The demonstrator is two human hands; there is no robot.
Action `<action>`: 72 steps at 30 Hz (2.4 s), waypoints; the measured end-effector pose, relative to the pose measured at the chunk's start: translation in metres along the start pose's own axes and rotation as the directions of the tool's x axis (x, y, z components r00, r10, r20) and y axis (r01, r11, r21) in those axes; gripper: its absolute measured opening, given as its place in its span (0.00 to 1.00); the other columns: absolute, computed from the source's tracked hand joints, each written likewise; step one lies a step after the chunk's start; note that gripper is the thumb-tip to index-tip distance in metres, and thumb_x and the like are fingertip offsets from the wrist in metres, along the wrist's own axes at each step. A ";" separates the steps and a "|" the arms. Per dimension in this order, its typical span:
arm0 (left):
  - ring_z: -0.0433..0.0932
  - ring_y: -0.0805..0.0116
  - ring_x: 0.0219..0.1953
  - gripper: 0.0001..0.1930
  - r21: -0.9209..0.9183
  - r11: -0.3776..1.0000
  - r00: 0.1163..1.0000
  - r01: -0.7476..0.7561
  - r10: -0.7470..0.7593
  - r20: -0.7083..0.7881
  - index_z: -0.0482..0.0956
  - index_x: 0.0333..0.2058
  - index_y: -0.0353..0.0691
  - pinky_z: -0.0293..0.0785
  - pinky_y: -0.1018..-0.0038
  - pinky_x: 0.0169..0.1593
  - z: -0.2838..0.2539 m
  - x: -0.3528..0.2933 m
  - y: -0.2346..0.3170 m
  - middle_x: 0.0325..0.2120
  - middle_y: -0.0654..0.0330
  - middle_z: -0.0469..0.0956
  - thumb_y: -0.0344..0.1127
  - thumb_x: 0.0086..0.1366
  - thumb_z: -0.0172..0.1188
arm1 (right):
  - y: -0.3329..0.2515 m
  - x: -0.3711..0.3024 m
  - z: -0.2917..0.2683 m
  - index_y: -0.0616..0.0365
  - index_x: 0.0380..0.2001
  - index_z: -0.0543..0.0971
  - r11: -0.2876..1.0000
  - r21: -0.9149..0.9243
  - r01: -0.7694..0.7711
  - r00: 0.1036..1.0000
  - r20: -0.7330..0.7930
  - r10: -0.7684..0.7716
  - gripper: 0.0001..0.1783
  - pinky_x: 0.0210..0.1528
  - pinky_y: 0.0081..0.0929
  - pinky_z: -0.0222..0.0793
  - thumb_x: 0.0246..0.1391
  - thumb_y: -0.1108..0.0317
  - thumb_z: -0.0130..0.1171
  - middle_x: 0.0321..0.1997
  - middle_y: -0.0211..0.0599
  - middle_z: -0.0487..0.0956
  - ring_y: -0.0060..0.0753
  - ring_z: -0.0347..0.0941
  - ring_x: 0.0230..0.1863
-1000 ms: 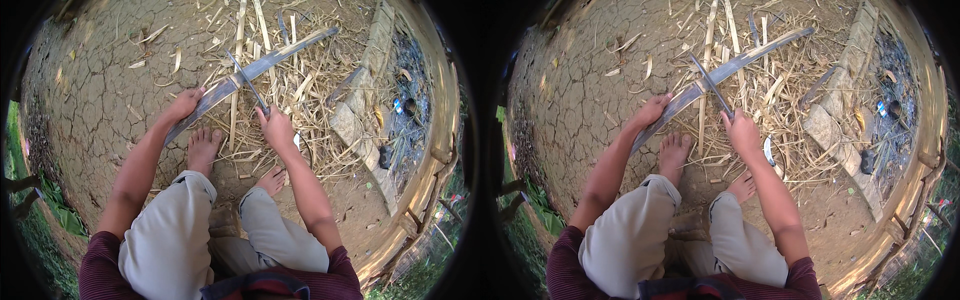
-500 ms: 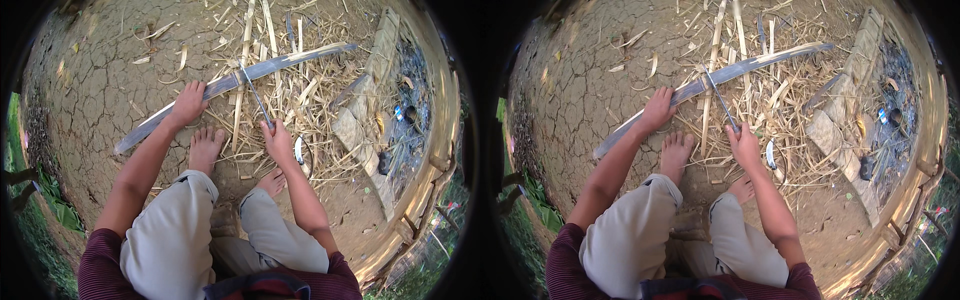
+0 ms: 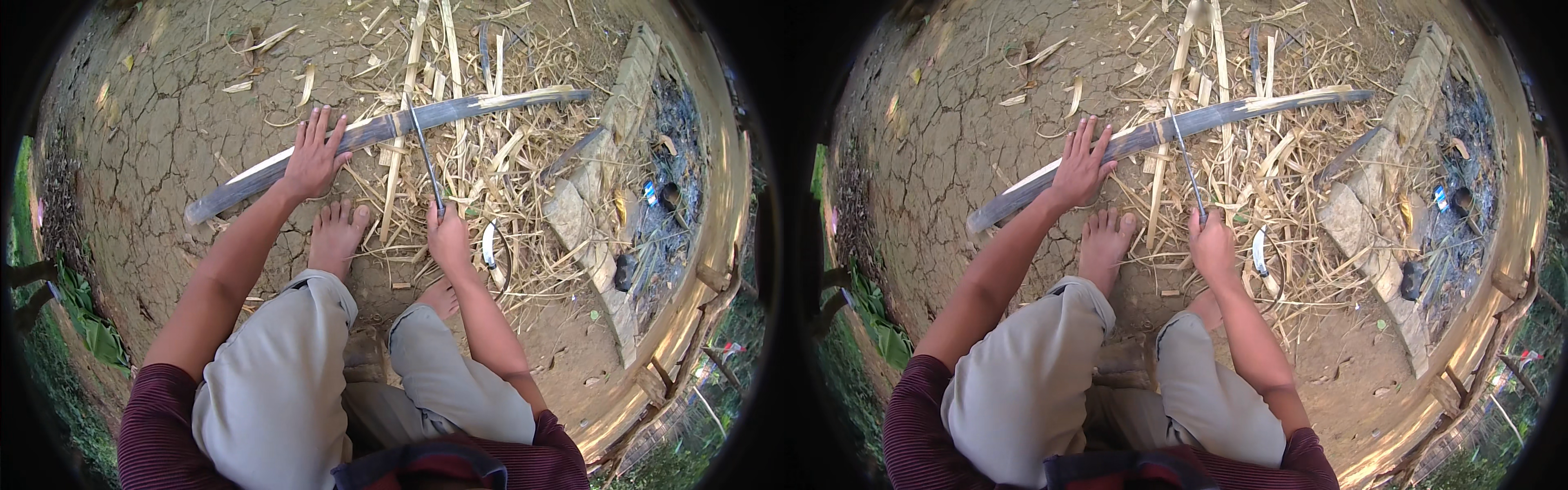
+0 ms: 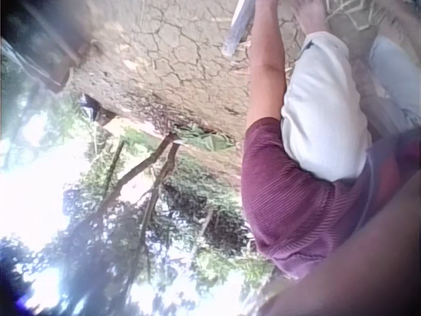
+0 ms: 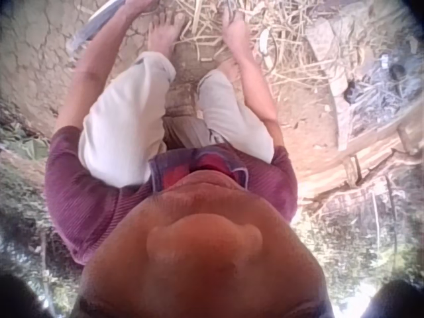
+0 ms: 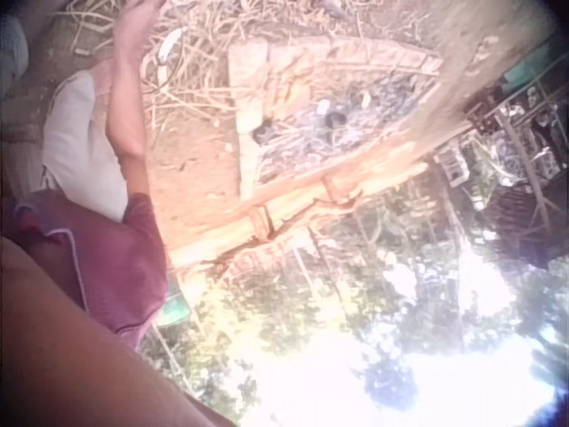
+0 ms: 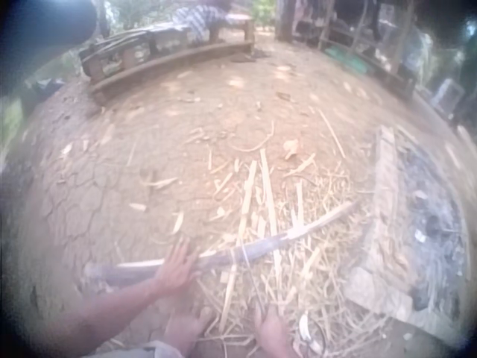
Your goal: The person shaves a piece of bamboo with a knife while sitting on the ground outdoors, turning it over to work on different sides.
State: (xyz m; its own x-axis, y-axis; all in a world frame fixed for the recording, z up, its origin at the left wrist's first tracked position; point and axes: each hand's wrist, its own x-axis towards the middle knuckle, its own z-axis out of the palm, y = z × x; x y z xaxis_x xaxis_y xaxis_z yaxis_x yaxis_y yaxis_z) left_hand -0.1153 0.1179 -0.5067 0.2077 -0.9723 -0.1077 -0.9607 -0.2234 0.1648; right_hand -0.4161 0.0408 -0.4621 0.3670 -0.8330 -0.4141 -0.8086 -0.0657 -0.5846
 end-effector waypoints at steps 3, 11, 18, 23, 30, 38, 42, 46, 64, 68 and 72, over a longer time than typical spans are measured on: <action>0.40 0.40 0.76 0.36 0.013 1.000 0.999 0.012 -0.013 0.031 0.46 0.74 0.46 0.41 0.46 0.74 -0.002 0.000 -0.002 0.74 0.41 0.40 0.55 0.75 0.44 | -0.020 -0.003 -0.017 0.67 0.35 0.75 0.999 0.041 0.001 0.999 0.038 -0.003 0.21 0.25 0.44 0.69 0.67 0.55 0.55 0.17 0.48 0.76 0.53 0.73 0.19; 0.39 0.39 0.76 0.36 0.007 1.000 1.000 0.022 -0.022 0.006 0.46 0.74 0.47 0.41 0.43 0.74 0.004 -0.007 -0.009 0.74 0.41 0.40 0.56 0.76 0.41 | -0.110 -0.040 -0.088 0.64 0.37 0.74 0.557 0.638 0.532 0.847 -0.400 -0.351 0.22 0.21 0.22 0.61 0.70 0.51 0.53 0.19 0.26 0.72 0.17 0.67 0.18; 0.39 0.39 0.76 0.36 0.005 0.999 0.999 0.032 -0.032 0.044 0.46 0.74 0.45 0.41 0.42 0.73 0.004 0.002 -0.006 0.74 0.41 0.40 0.57 0.76 0.42 | -0.009 0.003 -0.005 0.70 0.39 0.74 0.982 -0.181 -0.047 0.996 0.072 0.061 0.24 0.37 0.57 0.73 0.68 0.53 0.48 0.25 0.61 0.80 0.70 0.78 0.30; 0.39 0.38 0.76 0.36 -0.015 1.000 1.000 0.027 -0.027 0.010 0.48 0.74 0.44 0.41 0.41 0.73 0.007 -0.004 -0.008 0.74 0.41 0.41 0.56 0.75 0.43 | -0.014 -0.004 0.009 0.69 0.31 0.75 0.999 0.009 -0.053 0.998 0.041 0.053 0.25 0.32 0.50 0.72 0.67 0.53 0.51 0.21 0.56 0.78 0.62 0.77 0.25; 0.42 0.37 0.75 0.38 -0.026 0.999 0.999 0.024 -0.026 -0.044 0.51 0.73 0.42 0.42 0.40 0.72 0.004 -0.007 -0.006 0.74 0.41 0.42 0.58 0.74 0.47 | -0.023 -0.021 -0.003 0.64 0.26 0.74 0.971 0.229 -0.072 0.997 -0.001 0.075 0.23 0.23 0.39 0.63 0.68 0.54 0.54 0.13 0.40 0.72 0.38 0.69 0.15; 0.62 0.46 0.64 0.33 -0.057 0.996 0.998 0.068 -0.068 -0.012 0.64 0.65 0.36 0.58 0.51 0.67 -0.014 -0.008 -0.002 0.60 0.46 0.65 0.52 0.69 0.57 | -0.012 -0.022 -0.010 0.64 0.29 0.76 0.998 0.044 -0.043 0.999 0.004 0.043 0.23 0.26 0.44 0.68 0.67 0.52 0.55 0.15 0.45 0.76 0.50 0.75 0.17; 0.69 0.52 0.54 0.32 -0.007 1.000 0.990 0.024 -0.024 -0.139 0.64 0.64 0.36 0.66 0.58 0.56 -0.018 -0.013 -0.011 0.50 0.52 0.71 0.51 0.69 0.57 | -0.001 -0.022 -0.008 0.64 0.30 0.76 0.996 0.012 -0.087 0.996 -0.008 0.087 0.24 0.28 0.46 0.70 0.66 0.51 0.55 0.16 0.47 0.77 0.53 0.76 0.19; 0.69 0.51 0.55 0.32 -0.052 0.998 0.990 -0.021 0.013 -0.140 0.64 0.64 0.36 0.65 0.58 0.57 -0.029 -0.013 -0.015 0.52 0.50 0.70 0.50 0.70 0.57 | -0.007 -0.018 -0.017 0.65 0.31 0.77 0.994 0.063 -0.087 0.996 0.015 0.087 0.24 0.27 0.45 0.69 0.66 0.51 0.55 0.16 0.45 0.76 0.50 0.75 0.18; 0.81 0.51 0.36 0.16 -0.412 0.820 0.749 -0.396 0.030 -0.662 0.76 0.53 0.34 0.77 0.63 0.40 -0.250 0.000 0.045 0.37 0.50 0.80 0.30 0.68 0.61 | -0.145 -0.066 -0.176 0.62 0.34 0.75 0.712 0.626 0.318 0.948 -0.201 -0.247 0.15 0.20 0.17 0.55 0.71 0.60 0.53 0.16 0.21 0.68 0.10 0.60 0.18; 0.80 0.52 0.35 0.12 -0.561 0.742 0.788 -0.366 -0.074 -0.611 0.78 0.50 0.33 0.76 0.65 0.40 -0.310 -0.024 0.068 0.36 0.49 0.80 0.32 0.71 0.59 | -0.218 -0.114 -0.236 0.61 0.34 0.75 0.646 0.641 0.413 0.906 -0.219 -0.362 0.15 0.19 0.18 0.54 0.71 0.59 0.54 0.15 0.20 0.66 0.10 0.59 0.17; 0.80 0.52 0.34 0.12 -0.473 0.782 0.765 -0.405 0.007 -0.644 0.79 0.45 0.32 0.76 0.62 0.39 -0.345 -0.054 0.056 0.34 0.49 0.80 0.36 0.72 0.58 | -0.276 -0.172 -0.261 0.61 0.36 0.76 0.749 0.446 0.490 0.870 -0.189 -0.456 0.15 0.19 0.20 0.53 0.70 0.58 0.56 0.13 0.20 0.63 0.12 0.57 0.16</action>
State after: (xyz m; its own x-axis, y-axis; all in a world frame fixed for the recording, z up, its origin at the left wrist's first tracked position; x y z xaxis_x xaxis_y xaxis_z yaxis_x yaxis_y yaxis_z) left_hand -0.1165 0.1338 -0.1532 0.2705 -0.7902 0.5499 -0.7483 0.1867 0.6365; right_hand -0.3760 0.0589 -0.0470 0.6010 -0.7983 0.0384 -0.2213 -0.2124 -0.9518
